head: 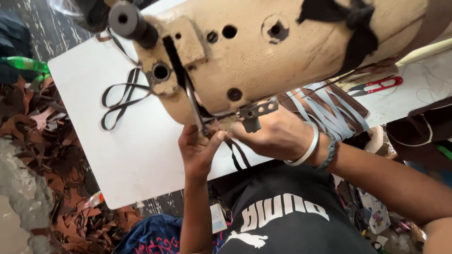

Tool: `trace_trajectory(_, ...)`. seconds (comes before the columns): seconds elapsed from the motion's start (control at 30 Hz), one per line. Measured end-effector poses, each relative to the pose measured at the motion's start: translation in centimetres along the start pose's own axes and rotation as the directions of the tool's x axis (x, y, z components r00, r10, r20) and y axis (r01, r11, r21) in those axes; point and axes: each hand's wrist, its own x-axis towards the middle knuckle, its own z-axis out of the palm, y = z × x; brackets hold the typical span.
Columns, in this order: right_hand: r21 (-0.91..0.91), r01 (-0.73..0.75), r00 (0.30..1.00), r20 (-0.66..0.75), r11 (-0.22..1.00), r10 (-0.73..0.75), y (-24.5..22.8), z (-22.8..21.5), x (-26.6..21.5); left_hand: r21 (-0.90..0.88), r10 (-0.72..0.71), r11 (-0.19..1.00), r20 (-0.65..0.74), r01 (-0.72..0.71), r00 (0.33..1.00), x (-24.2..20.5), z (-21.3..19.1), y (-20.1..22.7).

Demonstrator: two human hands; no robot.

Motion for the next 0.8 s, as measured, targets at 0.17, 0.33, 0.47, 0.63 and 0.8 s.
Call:
trace_trajectory(0.17,0.493,-0.323,0.863,-0.197,0.808,0.466,2.9,2.3,-0.8,0.268,-0.093,0.958,-0.036,0.099,0.995,3.9,2.8,-0.1)
trace_trajectory(0.33,0.771,-0.266,0.810,-0.147,0.578,0.568,3.0,4.1,-0.8,0.264,-0.012,0.965,0.066,-0.006,0.998,5.1,1.8,0.1)
trace_trajectory(0.47,0.702,-0.213,0.793,-0.282,0.680,0.540,3.0,4.9,-0.9,0.342,-0.102,0.936,0.041,0.082,0.994,4.9,3.6,1.3)
trace_trajectory(0.63,0.821,-0.263,0.723,-0.181,0.507,0.667,2.1,3.8,-0.5,0.248,-0.151,0.960,0.064,0.130,0.986,4.6,3.2,0.9)
trace_trajectory(0.8,0.800,-0.180,0.733,-0.280,0.573,0.621,1.0,3.0,-0.8,0.300,-0.108,0.950,0.064,0.084,0.992,3.9,4.0,1.1)
